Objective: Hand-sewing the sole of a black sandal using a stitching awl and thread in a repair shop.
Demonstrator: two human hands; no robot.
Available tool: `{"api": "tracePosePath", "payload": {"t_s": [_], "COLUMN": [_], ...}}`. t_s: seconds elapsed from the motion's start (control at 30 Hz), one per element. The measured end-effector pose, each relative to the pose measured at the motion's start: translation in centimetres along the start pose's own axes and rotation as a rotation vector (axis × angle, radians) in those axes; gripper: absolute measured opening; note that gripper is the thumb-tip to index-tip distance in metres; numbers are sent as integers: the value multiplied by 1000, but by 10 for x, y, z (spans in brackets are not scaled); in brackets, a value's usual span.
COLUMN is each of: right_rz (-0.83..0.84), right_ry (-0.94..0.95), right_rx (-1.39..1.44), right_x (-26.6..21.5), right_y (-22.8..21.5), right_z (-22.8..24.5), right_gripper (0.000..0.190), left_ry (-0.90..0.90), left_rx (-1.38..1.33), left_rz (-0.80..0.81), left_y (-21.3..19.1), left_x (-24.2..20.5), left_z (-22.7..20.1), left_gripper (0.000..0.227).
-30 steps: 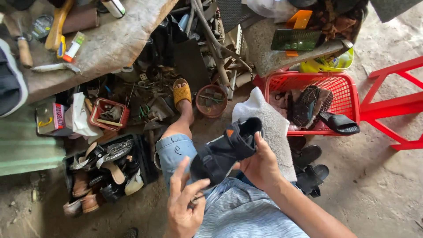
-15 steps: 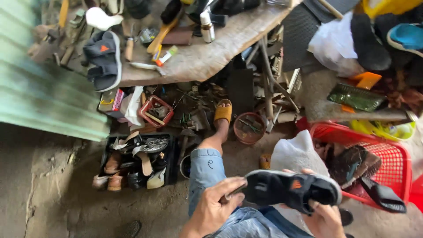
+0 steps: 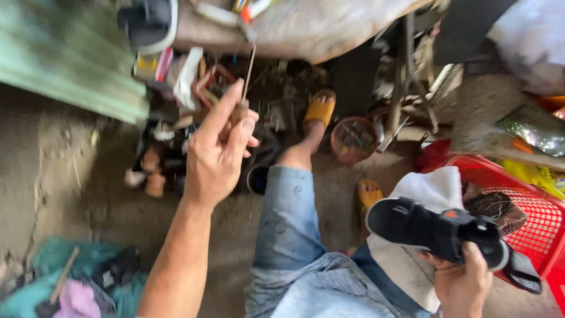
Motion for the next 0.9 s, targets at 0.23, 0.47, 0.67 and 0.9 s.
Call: {"api": "tracePosePath", "payload": {"t_s": [0.23,0.47,0.67,0.9], "right_rz": [-75,-398,-425,-458], "right_ry": [91,84,43,-197], "right_rx": [12,-145,-224,-153], "right_x": [4,-4,-24,-49], "right_y": [-27,8,28,46], "right_z": [7,26,27,17], "right_gripper": [58,55,59,76], "left_ry": [-428,-1311,-1191,-814], "left_rx": [-214,-144,-37,286], "left_rz": [-169,-157,-16,437], "left_y": [21,83,116,135], "left_x": [-97,-288,-293,-261], "left_z": [138,266,310,354], "left_gripper": [29,47,50,65]}}
Point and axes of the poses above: each hand's wrist, its own x-axis towards the middle knuckle, its own y-axis out of the palm, z = x × y, the point moved 3 cm from there along x, towards the middle knuckle, and after that the axes turned 13 degrees about y, right-handed, at the moved point
